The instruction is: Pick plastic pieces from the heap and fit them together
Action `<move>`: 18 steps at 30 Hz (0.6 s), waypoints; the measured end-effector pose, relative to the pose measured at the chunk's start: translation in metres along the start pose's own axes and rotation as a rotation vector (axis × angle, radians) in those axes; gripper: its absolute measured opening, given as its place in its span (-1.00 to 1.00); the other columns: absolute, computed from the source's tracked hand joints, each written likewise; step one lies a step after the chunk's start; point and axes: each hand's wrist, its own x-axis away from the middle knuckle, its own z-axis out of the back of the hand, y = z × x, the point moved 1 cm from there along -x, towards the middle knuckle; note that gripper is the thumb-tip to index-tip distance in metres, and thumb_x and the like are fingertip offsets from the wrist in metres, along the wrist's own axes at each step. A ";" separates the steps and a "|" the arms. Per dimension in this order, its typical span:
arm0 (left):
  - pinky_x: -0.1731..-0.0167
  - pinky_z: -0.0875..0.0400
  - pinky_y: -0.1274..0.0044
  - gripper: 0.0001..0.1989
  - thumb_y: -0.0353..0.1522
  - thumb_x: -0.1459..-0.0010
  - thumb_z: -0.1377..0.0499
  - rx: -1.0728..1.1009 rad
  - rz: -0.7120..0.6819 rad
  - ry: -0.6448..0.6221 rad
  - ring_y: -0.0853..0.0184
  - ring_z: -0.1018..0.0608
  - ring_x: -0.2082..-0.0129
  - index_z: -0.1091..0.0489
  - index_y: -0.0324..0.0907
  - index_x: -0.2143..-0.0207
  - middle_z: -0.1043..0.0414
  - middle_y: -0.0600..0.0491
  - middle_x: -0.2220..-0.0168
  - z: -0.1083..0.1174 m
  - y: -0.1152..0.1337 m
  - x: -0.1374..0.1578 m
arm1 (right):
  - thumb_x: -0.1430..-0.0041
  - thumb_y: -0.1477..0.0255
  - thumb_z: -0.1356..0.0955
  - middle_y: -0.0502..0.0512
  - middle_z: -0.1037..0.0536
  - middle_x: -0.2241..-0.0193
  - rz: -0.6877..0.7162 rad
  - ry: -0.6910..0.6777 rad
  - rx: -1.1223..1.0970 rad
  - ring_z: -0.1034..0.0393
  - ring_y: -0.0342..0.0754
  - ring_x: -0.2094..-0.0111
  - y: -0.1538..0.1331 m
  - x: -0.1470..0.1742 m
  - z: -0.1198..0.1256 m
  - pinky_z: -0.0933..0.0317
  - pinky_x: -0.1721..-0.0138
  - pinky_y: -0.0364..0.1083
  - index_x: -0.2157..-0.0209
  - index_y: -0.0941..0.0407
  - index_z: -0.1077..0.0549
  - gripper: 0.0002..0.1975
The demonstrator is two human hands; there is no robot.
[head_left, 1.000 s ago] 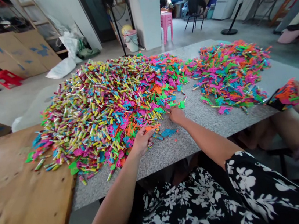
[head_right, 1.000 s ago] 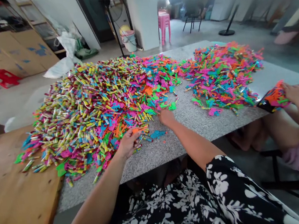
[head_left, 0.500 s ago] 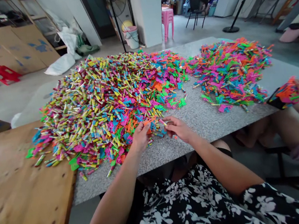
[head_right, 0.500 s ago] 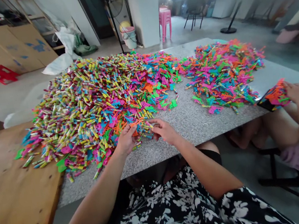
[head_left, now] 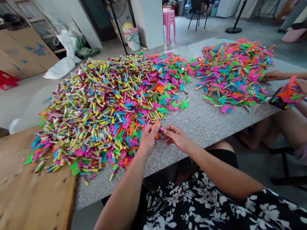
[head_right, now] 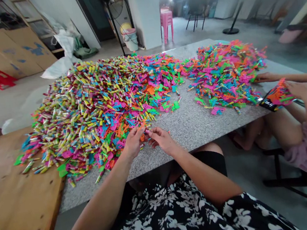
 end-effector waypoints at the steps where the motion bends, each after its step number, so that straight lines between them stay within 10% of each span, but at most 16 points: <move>1: 0.55 -0.36 0.52 -0.54 0.04 -0.09 -0.40 0.007 0.004 -0.048 0.37 -0.46 0.56 -0.42 -0.14 0.34 -0.44 0.11 0.50 -0.002 -0.001 0.001 | -0.02 -0.05 -0.57 -0.01 -0.63 0.31 0.004 0.001 -0.014 -0.50 -0.11 0.44 0.001 0.000 -0.002 -0.36 0.48 -0.14 0.24 0.03 -0.44 -0.48; 5: 0.47 -0.43 0.50 -0.43 0.18 -0.18 -0.27 0.120 0.019 -0.177 0.36 -0.48 0.50 -0.38 -0.15 0.38 -0.42 0.08 0.48 -0.002 -0.002 0.000 | -0.04 -0.02 -0.57 0.00 -0.65 0.29 -0.005 0.014 -0.082 -0.52 -0.11 0.42 0.003 -0.001 0.001 -0.39 0.47 -0.14 0.22 0.03 -0.45 -0.50; 11: 0.26 -0.57 0.48 -0.39 -0.26 0.10 -0.57 0.178 0.039 -0.112 0.33 -0.65 0.31 -0.46 -0.16 0.01 -0.59 0.06 0.23 0.005 0.001 -0.006 | -0.01 0.00 -0.59 0.01 -0.66 0.30 -0.051 0.041 -0.104 -0.49 -0.13 0.48 -0.002 0.001 0.015 -0.33 0.50 -0.16 0.20 0.05 -0.46 -0.48; 18: 0.42 -0.54 0.52 -0.54 -0.21 0.08 -0.54 0.157 0.057 -0.035 0.37 -0.58 0.44 -0.46 -0.22 0.23 -0.57 0.08 0.37 0.001 0.002 -0.007 | -0.09 0.03 -0.56 -0.02 -0.66 0.35 0.024 0.056 -0.038 -0.42 -0.17 0.53 0.001 0.003 0.025 -0.29 0.50 -0.16 0.12 0.05 -0.50 -0.52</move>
